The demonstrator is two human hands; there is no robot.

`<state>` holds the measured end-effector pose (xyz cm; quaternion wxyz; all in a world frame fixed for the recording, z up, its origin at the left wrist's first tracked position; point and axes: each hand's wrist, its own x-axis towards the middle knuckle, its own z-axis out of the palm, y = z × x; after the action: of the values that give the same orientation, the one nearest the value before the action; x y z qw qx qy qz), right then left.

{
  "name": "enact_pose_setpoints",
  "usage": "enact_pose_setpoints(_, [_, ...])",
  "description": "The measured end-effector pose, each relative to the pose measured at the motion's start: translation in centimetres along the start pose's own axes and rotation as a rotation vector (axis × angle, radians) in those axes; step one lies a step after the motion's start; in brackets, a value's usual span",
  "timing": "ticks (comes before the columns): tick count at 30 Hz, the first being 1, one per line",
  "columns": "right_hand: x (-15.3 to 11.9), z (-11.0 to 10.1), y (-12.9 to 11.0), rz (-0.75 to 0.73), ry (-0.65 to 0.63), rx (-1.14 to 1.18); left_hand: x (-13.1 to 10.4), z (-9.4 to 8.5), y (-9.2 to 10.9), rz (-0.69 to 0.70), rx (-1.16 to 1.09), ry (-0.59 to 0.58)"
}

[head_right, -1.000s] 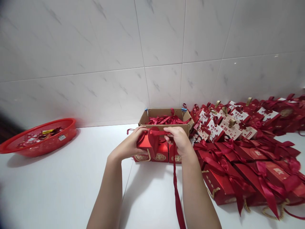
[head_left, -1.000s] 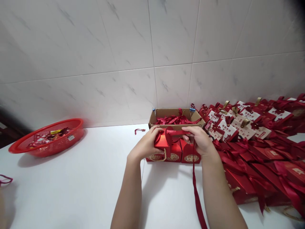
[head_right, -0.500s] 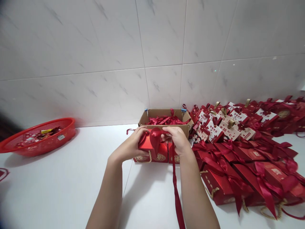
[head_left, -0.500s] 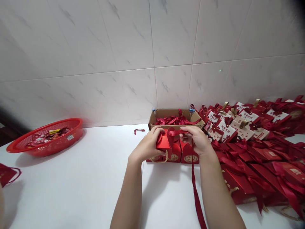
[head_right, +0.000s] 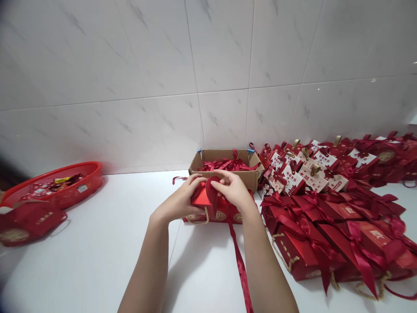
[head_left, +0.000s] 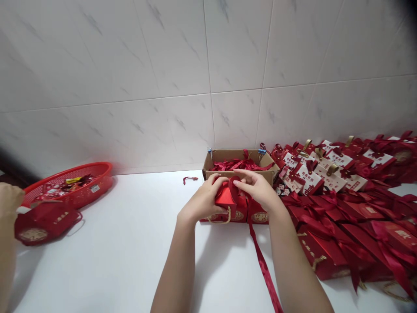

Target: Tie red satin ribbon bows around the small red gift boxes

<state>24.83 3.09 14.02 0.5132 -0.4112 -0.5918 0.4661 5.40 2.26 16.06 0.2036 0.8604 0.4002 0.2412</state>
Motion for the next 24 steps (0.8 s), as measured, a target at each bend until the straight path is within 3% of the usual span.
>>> enact_pose_setpoints(10, [0.3, 0.0, 0.5, 0.018, -0.056, 0.032, -0.1, -0.5, -0.1, 0.002, -0.162, -0.095])
enact_pose_setpoints(20, [0.3, 0.1, 0.5, 0.002, -0.083, 0.043, 0.9, 0.1, 0.9, -0.07, -0.27, 0.179])
enact_pose_setpoints(24, [0.2, 0.1, 0.4, -0.003, -0.095, 0.049, 1.2, 0.3, 0.9, -0.065, -0.279, 0.186])
